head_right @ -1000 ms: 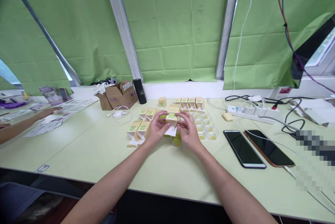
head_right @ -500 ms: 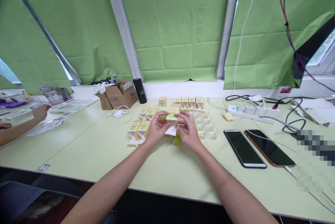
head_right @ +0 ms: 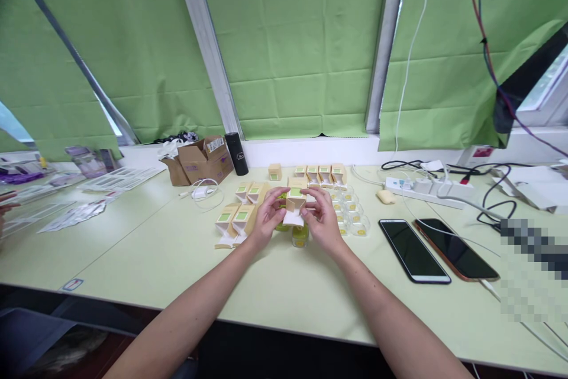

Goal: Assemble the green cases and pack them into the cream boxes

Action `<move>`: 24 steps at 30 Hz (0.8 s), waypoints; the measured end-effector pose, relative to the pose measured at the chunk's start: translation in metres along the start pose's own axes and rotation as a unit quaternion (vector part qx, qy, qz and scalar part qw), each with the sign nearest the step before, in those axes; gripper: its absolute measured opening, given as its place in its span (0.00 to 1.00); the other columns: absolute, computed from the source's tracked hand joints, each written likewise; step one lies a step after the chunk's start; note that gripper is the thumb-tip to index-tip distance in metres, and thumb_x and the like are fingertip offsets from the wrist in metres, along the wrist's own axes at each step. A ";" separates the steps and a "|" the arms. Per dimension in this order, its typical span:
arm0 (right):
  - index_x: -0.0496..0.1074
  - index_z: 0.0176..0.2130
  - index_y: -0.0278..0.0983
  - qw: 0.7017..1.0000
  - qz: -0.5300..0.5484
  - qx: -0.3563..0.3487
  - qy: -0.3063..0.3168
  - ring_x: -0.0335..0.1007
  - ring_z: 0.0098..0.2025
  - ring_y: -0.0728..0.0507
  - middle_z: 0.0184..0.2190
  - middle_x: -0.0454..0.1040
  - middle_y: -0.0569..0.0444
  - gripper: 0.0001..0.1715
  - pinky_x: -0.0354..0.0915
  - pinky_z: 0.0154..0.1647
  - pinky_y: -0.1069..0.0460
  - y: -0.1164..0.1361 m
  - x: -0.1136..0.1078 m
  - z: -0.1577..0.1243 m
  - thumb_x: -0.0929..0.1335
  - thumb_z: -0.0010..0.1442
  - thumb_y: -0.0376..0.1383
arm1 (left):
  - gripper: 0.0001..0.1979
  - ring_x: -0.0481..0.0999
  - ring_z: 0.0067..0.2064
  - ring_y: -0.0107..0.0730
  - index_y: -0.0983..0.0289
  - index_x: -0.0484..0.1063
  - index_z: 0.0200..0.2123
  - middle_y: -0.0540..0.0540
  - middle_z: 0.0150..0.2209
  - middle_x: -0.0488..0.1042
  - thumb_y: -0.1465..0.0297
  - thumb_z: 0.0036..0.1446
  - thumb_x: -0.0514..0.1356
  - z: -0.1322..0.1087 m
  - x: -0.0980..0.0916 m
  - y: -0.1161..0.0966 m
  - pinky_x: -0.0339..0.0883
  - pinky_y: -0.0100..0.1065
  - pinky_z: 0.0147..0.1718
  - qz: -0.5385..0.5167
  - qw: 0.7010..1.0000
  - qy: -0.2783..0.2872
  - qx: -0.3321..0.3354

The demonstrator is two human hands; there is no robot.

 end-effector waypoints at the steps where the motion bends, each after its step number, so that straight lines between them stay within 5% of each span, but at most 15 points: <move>1: 0.75 0.56 0.48 1.000 0.007 0.003 -0.005 0.77 0.39 0.47 0.62 0.64 0.48 0.21 0.77 0.41 0.47 0.000 -0.001 0.000 0.73 0.64 0.42 | 0.28 0.73 0.55 0.45 0.55 0.72 0.65 0.61 0.63 0.62 0.52 0.66 0.64 0.000 0.002 0.000 0.73 0.40 0.54 0.000 1.000 0.013 0.000; 12: 0.75 0.54 0.46 0.998 0.010 0.033 -0.048 0.76 0.38 0.47 0.60 0.68 0.49 0.20 0.75 0.39 0.49 -0.007 -0.010 0.001 0.75 0.63 0.43 | 0.49 0.68 0.63 0.54 0.49 0.58 0.74 0.62 0.69 0.53 0.49 0.54 0.73 -0.005 0.018 0.003 0.70 0.49 0.60 0.033 0.996 0.087 -0.002; 24: 0.78 0.51 0.47 0.999 -0.008 0.033 -0.035 0.79 0.40 0.46 0.60 0.65 0.49 0.16 0.79 0.45 0.45 -0.009 -0.004 0.001 0.74 0.63 0.41 | 0.33 0.73 0.57 0.47 0.56 0.63 0.67 0.63 0.65 0.62 0.53 0.64 0.67 -0.004 0.013 -0.003 0.71 0.43 0.55 0.016 0.999 0.030 -0.015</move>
Point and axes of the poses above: each hand's wrist, its own z-axis towards the middle knuckle, its own x-axis out of the palm, y = z × x, the point moved 9 cm from there along z, towards the middle knuckle
